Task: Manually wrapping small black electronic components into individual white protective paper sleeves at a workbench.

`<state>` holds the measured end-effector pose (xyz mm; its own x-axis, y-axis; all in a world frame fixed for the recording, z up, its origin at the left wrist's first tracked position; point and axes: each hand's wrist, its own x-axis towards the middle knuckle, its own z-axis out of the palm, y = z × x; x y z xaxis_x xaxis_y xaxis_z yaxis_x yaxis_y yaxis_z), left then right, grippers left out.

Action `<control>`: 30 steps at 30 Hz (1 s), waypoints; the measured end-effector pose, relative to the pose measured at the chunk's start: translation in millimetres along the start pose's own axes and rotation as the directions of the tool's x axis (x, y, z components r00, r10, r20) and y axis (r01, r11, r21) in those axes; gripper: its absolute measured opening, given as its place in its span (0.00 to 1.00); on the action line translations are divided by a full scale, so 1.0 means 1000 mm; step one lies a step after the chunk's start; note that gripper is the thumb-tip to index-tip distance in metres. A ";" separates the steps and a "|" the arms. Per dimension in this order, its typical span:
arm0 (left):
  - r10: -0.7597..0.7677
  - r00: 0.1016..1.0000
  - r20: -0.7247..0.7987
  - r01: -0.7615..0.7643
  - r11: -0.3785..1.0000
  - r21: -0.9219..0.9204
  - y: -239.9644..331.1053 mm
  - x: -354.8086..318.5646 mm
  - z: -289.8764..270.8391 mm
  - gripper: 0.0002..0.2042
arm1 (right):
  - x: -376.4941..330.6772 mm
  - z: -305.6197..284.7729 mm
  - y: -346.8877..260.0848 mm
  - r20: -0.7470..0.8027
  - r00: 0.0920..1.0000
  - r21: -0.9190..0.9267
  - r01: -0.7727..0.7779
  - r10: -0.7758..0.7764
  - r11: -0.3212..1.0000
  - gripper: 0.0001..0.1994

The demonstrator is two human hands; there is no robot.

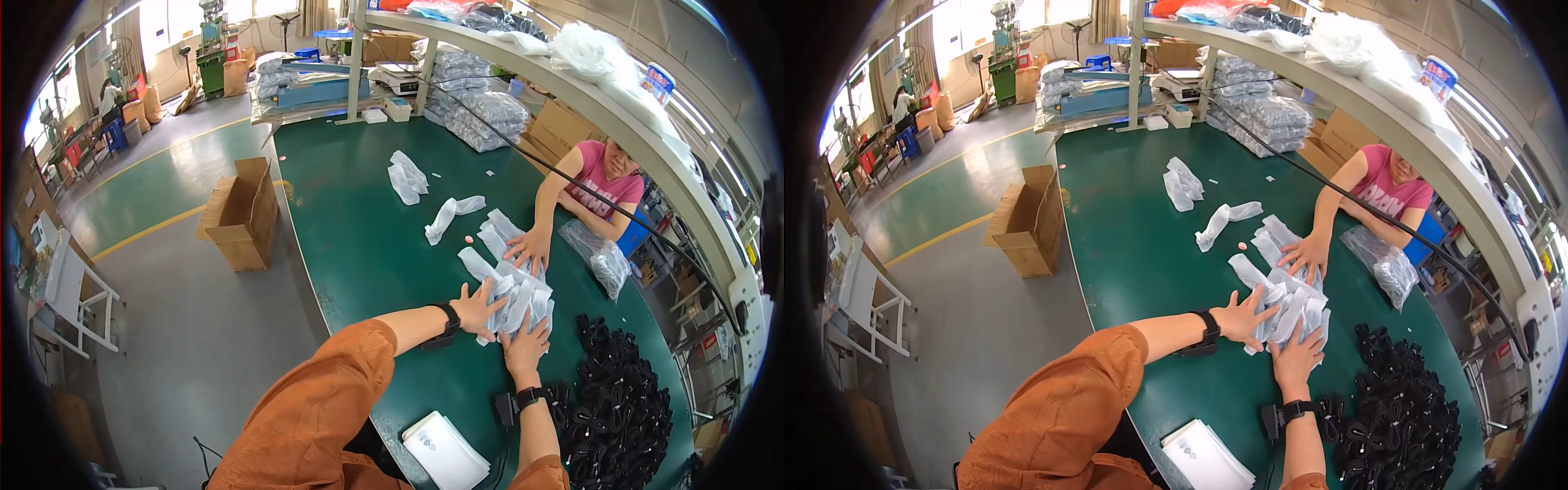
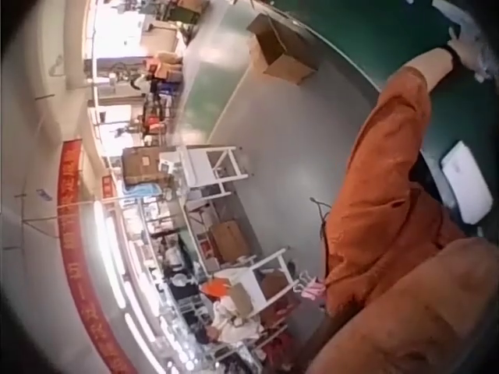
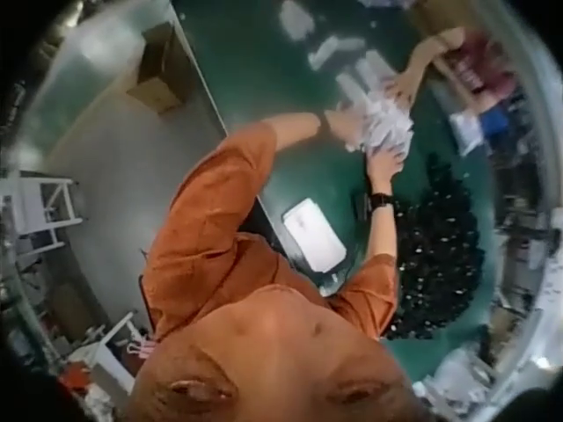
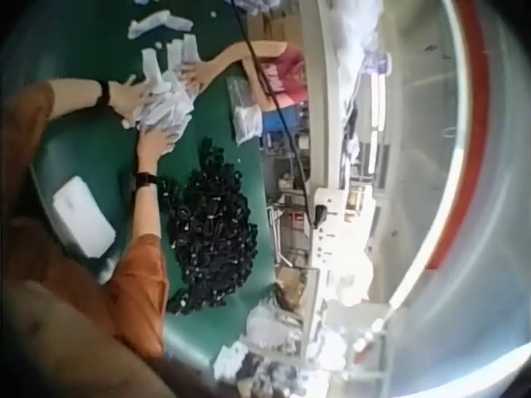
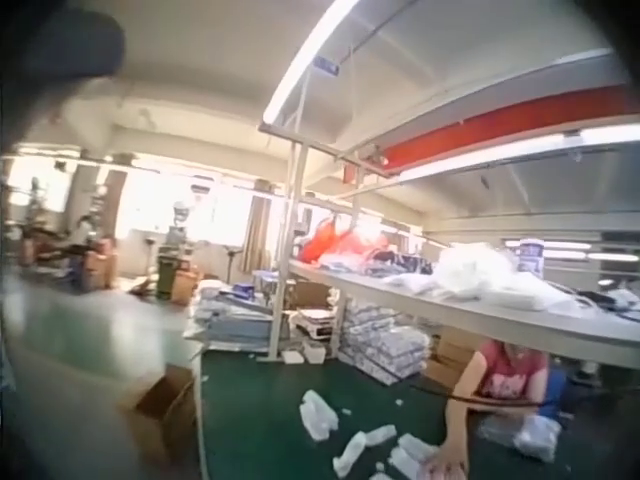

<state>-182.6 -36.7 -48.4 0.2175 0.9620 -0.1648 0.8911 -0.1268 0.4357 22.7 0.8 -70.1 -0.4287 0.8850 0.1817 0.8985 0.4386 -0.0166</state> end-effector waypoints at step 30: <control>-0.101 0.983 -0.152 0.104 0.994 0.012 -0.027 0.128 -0.007 0.44 | -0.084 -0.054 0.096 -0.001 0.972 -0.370 -0.217 0.233 0.903 0.33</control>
<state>-181.3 91.9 -75.5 0.0631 0.9954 -0.0717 0.9138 -0.0287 0.4052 149.6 -39.6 -33.9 -0.2070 0.9627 0.1742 0.9395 0.1460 0.3098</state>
